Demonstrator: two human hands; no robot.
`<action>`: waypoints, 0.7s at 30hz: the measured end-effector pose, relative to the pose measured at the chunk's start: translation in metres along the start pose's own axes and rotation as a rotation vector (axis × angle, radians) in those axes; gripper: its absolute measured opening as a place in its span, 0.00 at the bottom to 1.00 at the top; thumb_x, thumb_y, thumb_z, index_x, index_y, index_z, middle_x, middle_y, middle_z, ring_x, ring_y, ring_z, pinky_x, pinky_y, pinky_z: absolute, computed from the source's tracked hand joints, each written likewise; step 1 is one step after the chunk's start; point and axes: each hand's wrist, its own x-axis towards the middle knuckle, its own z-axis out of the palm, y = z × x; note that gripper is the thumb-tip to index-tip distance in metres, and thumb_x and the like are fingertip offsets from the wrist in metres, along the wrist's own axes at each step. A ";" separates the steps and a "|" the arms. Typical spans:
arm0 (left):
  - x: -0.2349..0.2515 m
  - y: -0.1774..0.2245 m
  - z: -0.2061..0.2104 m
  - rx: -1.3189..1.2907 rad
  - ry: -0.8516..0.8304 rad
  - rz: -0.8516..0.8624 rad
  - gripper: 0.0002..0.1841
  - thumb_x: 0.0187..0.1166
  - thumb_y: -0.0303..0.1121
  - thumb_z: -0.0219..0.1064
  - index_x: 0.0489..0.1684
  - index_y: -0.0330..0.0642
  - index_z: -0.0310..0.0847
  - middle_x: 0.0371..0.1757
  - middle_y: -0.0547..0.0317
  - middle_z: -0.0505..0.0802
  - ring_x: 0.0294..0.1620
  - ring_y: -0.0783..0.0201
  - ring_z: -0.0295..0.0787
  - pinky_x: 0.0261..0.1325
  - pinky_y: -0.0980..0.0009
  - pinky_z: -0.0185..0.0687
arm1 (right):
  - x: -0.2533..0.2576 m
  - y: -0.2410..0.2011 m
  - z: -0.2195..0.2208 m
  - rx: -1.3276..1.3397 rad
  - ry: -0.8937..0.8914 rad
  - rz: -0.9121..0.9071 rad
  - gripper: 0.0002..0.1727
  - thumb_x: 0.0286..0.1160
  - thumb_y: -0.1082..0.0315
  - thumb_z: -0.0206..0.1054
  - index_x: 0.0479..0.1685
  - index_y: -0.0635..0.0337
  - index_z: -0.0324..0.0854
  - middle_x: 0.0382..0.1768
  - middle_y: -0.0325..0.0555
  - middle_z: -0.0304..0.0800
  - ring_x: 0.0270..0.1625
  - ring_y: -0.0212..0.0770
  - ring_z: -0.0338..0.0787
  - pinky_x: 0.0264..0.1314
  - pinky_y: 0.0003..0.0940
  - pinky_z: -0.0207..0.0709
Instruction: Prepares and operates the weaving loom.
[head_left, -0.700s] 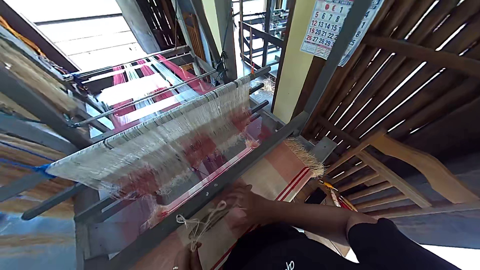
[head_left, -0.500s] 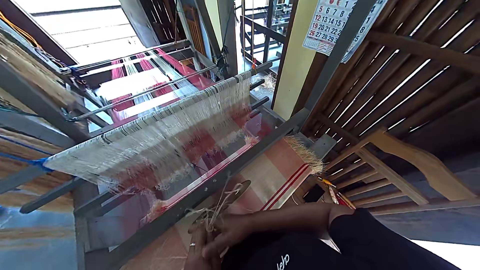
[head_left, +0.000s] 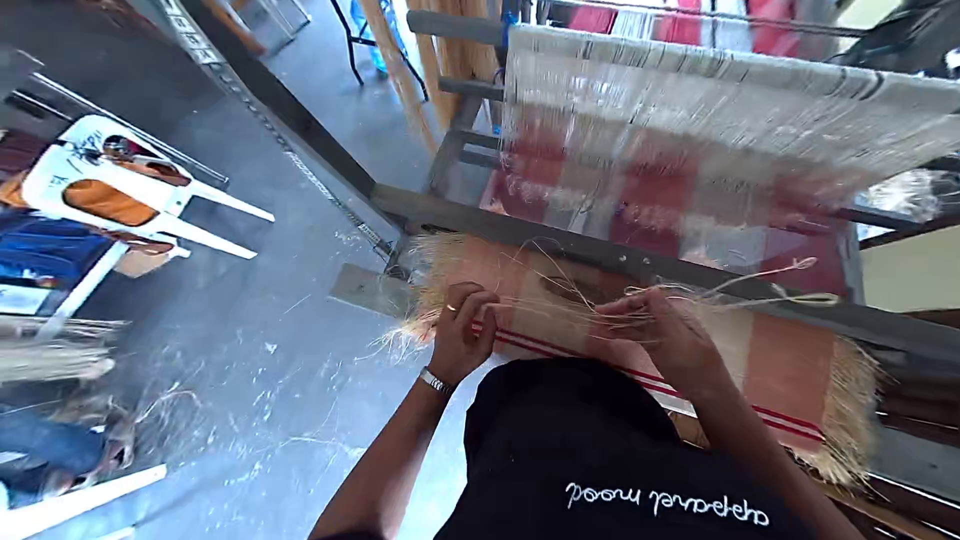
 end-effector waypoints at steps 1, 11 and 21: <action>-0.004 -0.006 0.000 0.064 0.016 -0.053 0.16 0.78 0.38 0.67 0.59 0.41 0.82 0.63 0.46 0.85 0.71 0.53 0.80 0.74 0.54 0.77 | -0.004 -0.004 -0.001 0.014 0.000 0.001 0.34 0.97 0.46 0.37 0.54 0.62 0.85 0.53 0.51 0.96 0.51 0.49 0.98 0.57 0.46 0.93; 0.029 -0.034 0.034 0.354 -0.384 -0.018 0.17 0.85 0.50 0.60 0.59 0.55 0.88 0.80 0.64 0.83 0.90 0.53 0.63 0.89 0.35 0.46 | -0.019 -0.026 0.018 -0.203 -0.251 -0.215 0.29 0.96 0.48 0.42 0.49 0.56 0.88 0.45 0.45 0.98 0.52 0.44 0.97 0.63 0.42 0.91; 0.028 -0.092 -0.078 0.526 -0.146 -0.295 0.23 0.93 0.43 0.50 0.45 0.31 0.86 0.47 0.38 0.90 0.59 0.37 0.85 0.67 0.39 0.77 | -0.024 -0.023 -0.011 -0.020 -0.260 -0.123 0.30 0.94 0.45 0.45 0.40 0.55 0.88 0.35 0.44 0.96 0.42 0.44 0.98 0.53 0.41 0.94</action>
